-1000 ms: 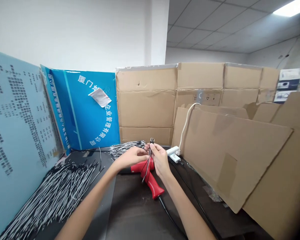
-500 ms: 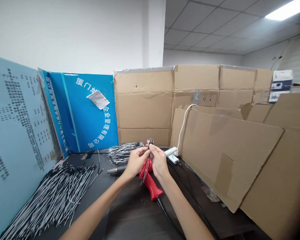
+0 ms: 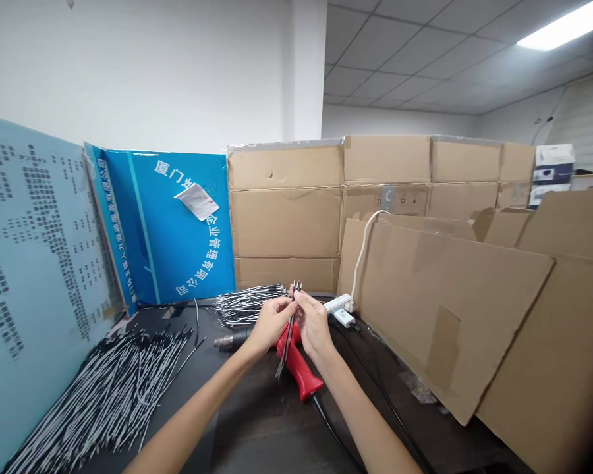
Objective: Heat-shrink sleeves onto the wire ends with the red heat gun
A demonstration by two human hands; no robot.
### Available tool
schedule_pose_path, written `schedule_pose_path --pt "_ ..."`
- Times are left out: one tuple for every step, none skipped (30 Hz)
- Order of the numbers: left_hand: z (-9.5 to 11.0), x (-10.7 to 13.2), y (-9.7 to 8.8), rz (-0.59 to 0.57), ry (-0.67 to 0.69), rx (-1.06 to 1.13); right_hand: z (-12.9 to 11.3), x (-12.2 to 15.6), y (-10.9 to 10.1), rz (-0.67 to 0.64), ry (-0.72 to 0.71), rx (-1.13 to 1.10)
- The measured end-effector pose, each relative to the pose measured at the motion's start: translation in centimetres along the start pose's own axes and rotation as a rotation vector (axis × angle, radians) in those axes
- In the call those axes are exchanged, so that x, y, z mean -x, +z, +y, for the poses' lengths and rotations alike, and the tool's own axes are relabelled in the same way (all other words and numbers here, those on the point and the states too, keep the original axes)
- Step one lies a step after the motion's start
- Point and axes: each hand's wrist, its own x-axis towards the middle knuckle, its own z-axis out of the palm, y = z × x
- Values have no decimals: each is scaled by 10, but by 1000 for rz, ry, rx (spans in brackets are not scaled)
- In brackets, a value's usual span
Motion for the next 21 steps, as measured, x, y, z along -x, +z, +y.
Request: schedule_pose_path --pt "-1 1 1 3 -17 25 0 1 0 5 12 1" --pt "-2 1 3 1 -36 59 0 2 1 9 22 6" --pt "-3 2 4 -4 -55 93 -1 3 1 13 31 13" --pt "-5 2 4 -11 -74 121 -1 4 2 18 36 21" --pt "-6 2 4 -19 -90 144 -2 4 2 21 40 30" --pt "-7 2 4 -31 -103 163 -2 4 3 19 44 36" --pt "-7 2 2 -48 -114 181 -3 4 3 11 47 43" --pt "-7 1 0 -69 -124 198 -4 3 3 -8 52 50" --pt "-7 0 -2 -92 -134 215 -6 2 2 -41 57 58" --pt "-6 -1 -5 -112 -144 230 -8 2 1 -83 62 70" --pt "-4 -2 -9 -125 -155 235 -11 2 -1 -130 66 89" --pt "-3 -3 -13 -127 -164 230 -14 2 -4 -172 65 118" --pt "0 -3 -17 -123 -169 218 -17 4 -8 -199 55 164" --pt "2 -4 -21 -115 -173 203 -20 7 -13 -204 33 235" --pt "4 -4 -26 -105 -173 186 -22 11 -19 -180 -8 334" --pt "6 -5 -31 -92 -170 167 -23 16 -26 -132 -62 471" --pt "8 -6 -36 -77 -165 149 -23 22 -33 -77 -122 643" --pt "10 -6 -41 -63 -163 133 -22 29 -39 -34 -170 834" --pt "11 -7 -46 -51 -163 116 -20 36 -45 -22 -190 1029" --pt "12 -8 -50 -42 -163 102 -17 43 -48 -43 -171 1216" --pt "12 -9 -54 -35 -164 91 -14 49 -51 -73 -134 1385"
